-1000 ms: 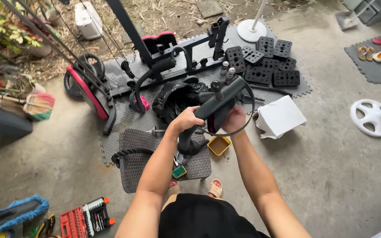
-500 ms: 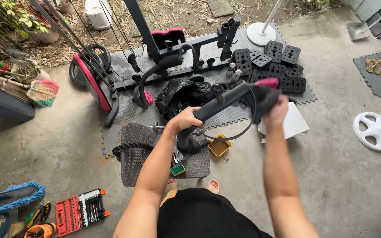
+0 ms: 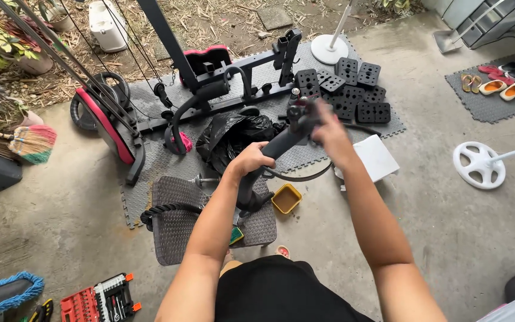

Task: Cleaning gym equipment parts using a cloth and water.

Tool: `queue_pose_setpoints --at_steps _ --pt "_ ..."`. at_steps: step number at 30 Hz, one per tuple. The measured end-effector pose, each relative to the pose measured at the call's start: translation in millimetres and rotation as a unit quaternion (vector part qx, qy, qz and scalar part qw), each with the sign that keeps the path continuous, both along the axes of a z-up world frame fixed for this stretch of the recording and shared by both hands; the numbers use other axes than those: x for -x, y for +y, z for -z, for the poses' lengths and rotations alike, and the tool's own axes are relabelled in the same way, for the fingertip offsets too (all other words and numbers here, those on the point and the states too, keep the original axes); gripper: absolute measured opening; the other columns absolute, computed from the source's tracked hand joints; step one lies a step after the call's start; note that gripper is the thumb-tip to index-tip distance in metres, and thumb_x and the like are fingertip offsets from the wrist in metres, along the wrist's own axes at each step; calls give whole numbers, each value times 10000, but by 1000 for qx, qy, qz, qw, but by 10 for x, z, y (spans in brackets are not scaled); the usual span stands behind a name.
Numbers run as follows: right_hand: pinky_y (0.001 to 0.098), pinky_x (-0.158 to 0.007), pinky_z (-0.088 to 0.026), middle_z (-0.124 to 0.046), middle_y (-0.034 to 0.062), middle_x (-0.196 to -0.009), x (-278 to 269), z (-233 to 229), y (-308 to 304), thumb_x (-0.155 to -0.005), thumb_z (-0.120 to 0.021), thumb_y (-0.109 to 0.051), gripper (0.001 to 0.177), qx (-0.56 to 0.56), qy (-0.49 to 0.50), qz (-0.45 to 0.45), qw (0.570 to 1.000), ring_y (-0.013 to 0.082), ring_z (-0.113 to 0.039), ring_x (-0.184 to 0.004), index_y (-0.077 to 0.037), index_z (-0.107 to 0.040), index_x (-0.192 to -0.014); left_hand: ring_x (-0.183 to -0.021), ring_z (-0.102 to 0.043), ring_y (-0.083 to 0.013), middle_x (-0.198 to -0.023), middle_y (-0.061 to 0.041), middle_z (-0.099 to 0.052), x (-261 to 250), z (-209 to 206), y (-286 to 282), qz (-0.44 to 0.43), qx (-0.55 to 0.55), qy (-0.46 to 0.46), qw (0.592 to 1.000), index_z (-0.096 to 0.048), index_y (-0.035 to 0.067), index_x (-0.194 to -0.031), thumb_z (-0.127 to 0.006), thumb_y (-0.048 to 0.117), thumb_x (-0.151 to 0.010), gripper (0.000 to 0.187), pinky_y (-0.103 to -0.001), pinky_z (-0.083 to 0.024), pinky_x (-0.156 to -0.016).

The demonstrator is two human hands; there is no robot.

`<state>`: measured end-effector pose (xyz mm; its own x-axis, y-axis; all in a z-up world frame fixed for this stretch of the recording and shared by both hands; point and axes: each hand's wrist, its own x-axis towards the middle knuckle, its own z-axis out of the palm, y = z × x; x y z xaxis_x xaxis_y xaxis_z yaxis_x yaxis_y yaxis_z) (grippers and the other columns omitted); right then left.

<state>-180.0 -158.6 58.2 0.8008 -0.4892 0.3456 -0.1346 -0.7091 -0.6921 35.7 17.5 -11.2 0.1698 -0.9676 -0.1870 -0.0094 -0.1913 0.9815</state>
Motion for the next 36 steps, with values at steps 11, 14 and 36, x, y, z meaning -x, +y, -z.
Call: queue_pose_setpoints --at_steps 11,14,36 --pt "427 -819 -538 -702 185 -987 -355 -596 470 -699 -889 -129 501 43 100 61 992 351 -684 -912 -70 -658 -1139 -705 -611 -129 -807 -13 -669 160 -32 -56 -5 -9 7 1000 -709 17 -1027 -802 121 -589 459 -292 -527 -672" --pt "489 -781 -525 -675 188 -909 -386 -214 439 -747 -908 -179 377 154 10 93 984 402 -646 -870 -55 -673 -1014 -701 -606 -127 -798 -11 -667 205 -12 -35 3 -4 8 1000 -712 12 -1026 -802 122 -592 457 -294 -525 -669" --pt "219 -930 -535 -666 -30 -1251 -314 -613 600 -810 -767 106 775 -394 -145 -143 896 67 -641 -1126 -139 -492 -1492 -766 -603 -123 -869 -9 -676 -7 92 -49 14 20 -16 1000 -715 28 -1044 -797 140 -596 470 -290 -522 -735"
